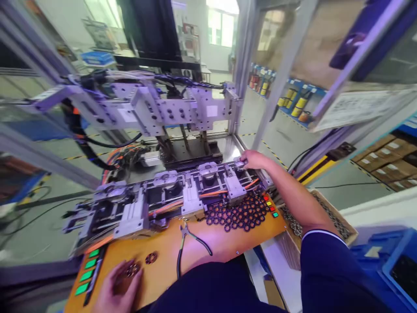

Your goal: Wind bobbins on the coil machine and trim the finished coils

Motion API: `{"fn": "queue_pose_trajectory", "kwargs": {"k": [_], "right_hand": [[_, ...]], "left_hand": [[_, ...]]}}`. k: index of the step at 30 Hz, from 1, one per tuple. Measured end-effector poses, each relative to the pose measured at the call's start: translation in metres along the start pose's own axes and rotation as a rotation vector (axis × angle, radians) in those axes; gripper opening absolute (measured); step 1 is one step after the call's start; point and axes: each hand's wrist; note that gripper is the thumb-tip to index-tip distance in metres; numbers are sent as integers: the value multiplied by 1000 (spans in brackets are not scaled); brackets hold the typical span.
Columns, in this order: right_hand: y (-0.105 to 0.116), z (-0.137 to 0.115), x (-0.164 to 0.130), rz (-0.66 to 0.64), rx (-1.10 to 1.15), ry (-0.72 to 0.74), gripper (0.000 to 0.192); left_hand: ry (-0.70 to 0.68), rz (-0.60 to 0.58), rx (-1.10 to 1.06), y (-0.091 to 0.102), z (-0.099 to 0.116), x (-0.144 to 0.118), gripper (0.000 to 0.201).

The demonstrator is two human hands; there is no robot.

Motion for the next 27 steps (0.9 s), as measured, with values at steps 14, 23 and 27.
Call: {"fn": "queue_pose_trajectory", "kwargs": {"k": [14, 23, 27], "right_hand": [[-84, -166, -62, -96, 288, 644, 21], [-260, -262, -68, -205, 145, 682, 9], [-237, -205, -107, -61, 157, 555, 15]], "left_hand": [[-61, 0, 83, -8, 19, 6, 25], [-129, -50, 29, 8, 19, 6, 34], [-94, -30, 17, 25, 16, -9, 54]]}}
Point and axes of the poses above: each hand's wrist, its own x-axis towards the middle knuckle, its own y-axis out of the back of the hand, z = x × y, and after that the axes turned 13 degrees about x, right-handed
